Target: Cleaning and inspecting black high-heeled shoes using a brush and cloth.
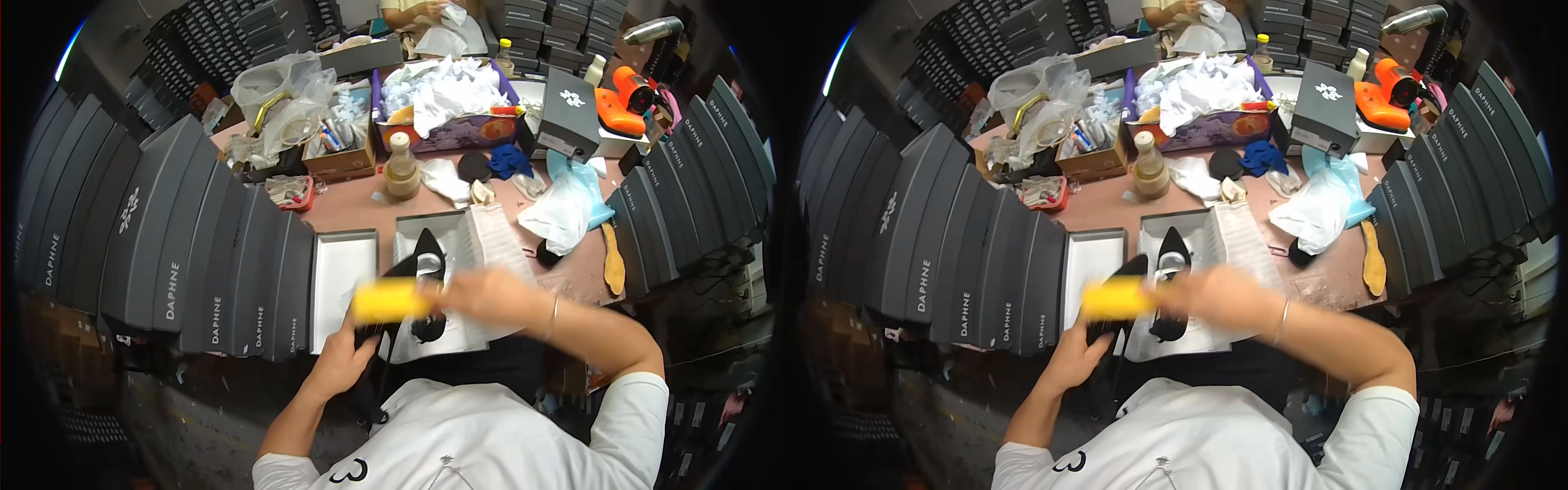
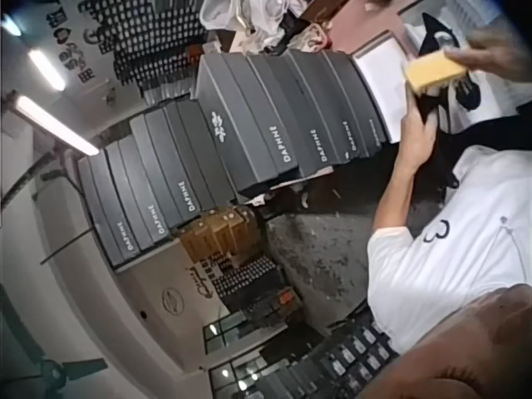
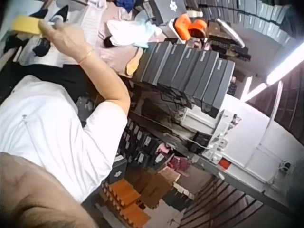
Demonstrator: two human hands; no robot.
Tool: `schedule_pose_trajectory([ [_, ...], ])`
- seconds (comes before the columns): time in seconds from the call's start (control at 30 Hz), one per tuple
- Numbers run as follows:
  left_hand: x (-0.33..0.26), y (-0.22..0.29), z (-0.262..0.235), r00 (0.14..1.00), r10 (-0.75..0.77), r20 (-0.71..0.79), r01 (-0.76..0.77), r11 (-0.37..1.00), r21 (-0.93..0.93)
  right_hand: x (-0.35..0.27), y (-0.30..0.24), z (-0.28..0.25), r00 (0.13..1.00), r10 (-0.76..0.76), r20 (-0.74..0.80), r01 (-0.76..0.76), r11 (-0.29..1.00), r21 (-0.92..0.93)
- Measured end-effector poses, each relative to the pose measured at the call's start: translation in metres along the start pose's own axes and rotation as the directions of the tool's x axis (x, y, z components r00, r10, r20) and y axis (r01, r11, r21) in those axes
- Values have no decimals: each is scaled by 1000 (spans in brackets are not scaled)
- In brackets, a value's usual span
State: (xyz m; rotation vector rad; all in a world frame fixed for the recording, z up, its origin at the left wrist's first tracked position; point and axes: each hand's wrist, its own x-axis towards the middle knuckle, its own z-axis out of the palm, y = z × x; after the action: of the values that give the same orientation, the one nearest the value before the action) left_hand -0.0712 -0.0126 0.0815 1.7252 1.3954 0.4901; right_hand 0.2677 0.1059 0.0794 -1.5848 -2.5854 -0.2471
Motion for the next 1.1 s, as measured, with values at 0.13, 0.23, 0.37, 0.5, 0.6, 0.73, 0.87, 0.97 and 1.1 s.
schedule_pose_trajectory([
  [0.13, -16, -5, -3, 997, -4, -73, 8, 999, 46, -10, -44, -17, 968, -146, -205, 156, 987, 37],
  [0.23, -13, -6, -5, 995, -23, -95, 23, 1000, 6, 2, -57, -14, 992, -97, -85, 111, 979, 173],
  [0.37, -7, 0, -12, 996, 31, -79, -35, 998, -43, 4, -46, 32, 974, 225, -25, -86, 470, 879],
  [0.5, 6, 15, -9, 994, -98, 41, 95, 993, 73, 15, -140, 31, 915, 149, 375, -283, -426, 860],
  [0.6, -2, -2, -16, 993, 5, -121, -23, 989, -145, 17, -144, 34, 833, 263, 487, -183, -700, 690],
  [0.73, -24, -43, -4, 743, -1, -669, -508, 651, -565, 19, -122, 40, 858, 326, 397, -63, -700, 711],
  [0.87, -28, -48, 38, 961, 214, 176, 200, -96, -975, 32, -126, 51, 890, 264, 372, -55, -747, 662],
  [0.97, -4, -36, 30, 951, 193, 240, 292, -319, -902, 24, -79, 86, 894, 58, 444, -269, -722, 637],
  [1.1, 15, -39, 34, 946, -262, 192, 145, -189, -971, 19, -64, 42, 920, 384, -80, -153, 539, 828],
])
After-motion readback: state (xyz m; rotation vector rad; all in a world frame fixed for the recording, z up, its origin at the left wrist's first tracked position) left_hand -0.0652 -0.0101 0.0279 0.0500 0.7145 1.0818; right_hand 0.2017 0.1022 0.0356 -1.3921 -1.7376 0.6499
